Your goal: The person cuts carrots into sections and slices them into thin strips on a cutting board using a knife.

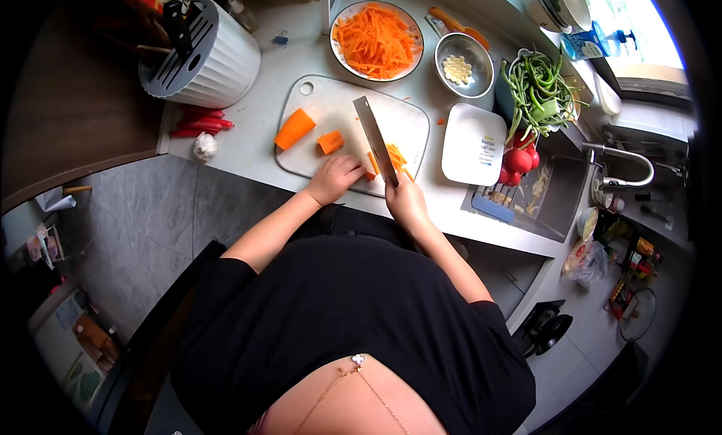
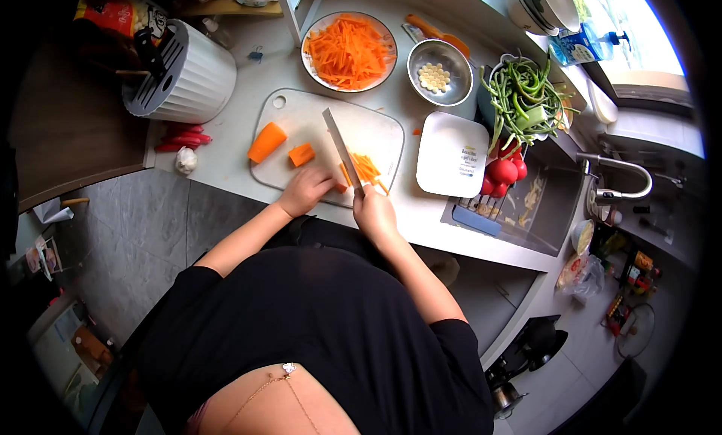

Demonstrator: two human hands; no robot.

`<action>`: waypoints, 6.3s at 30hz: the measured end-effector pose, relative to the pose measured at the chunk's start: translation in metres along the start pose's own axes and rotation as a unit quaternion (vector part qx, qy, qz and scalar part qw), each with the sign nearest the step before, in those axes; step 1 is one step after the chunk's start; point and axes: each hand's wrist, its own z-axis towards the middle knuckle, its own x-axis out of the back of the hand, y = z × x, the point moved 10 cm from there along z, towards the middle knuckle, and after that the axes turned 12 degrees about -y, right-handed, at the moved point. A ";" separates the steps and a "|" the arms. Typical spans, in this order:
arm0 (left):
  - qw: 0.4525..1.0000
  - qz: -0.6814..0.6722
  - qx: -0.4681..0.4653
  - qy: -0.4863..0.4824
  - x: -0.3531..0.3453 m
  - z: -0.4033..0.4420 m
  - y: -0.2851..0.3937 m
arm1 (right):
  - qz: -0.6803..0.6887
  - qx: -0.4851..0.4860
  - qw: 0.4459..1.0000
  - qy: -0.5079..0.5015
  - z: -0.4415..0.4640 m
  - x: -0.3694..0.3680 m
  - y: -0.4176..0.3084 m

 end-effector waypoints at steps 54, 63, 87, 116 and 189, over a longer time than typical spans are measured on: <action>1.000 0.006 0.015 -0.005 -0.005 -0.014 0.014 | 0.004 -0.005 1.000 0.017 -0.005 0.004 0.033; 0.997 0.046 -0.043 0.034 -0.019 0.003 0.028 | -0.088 0.036 0.995 0.010 -0.030 0.012 0.016; 0.996 0.048 -0.048 0.052 -0.022 0.003 0.022 | -0.065 0.019 0.998 -0.008 -0.011 0.007 0.007; 0.999 0.005 -0.039 0.029 -0.024 0.005 0.019 | -0.099 -0.003 0.994 -0.037 -0.021 -0.009 0.007; 0.998 0.007 -0.008 0.061 -0.026 -0.005 0.008 | 0.026 0.006 0.999 0.037 -0.020 0.025 0.002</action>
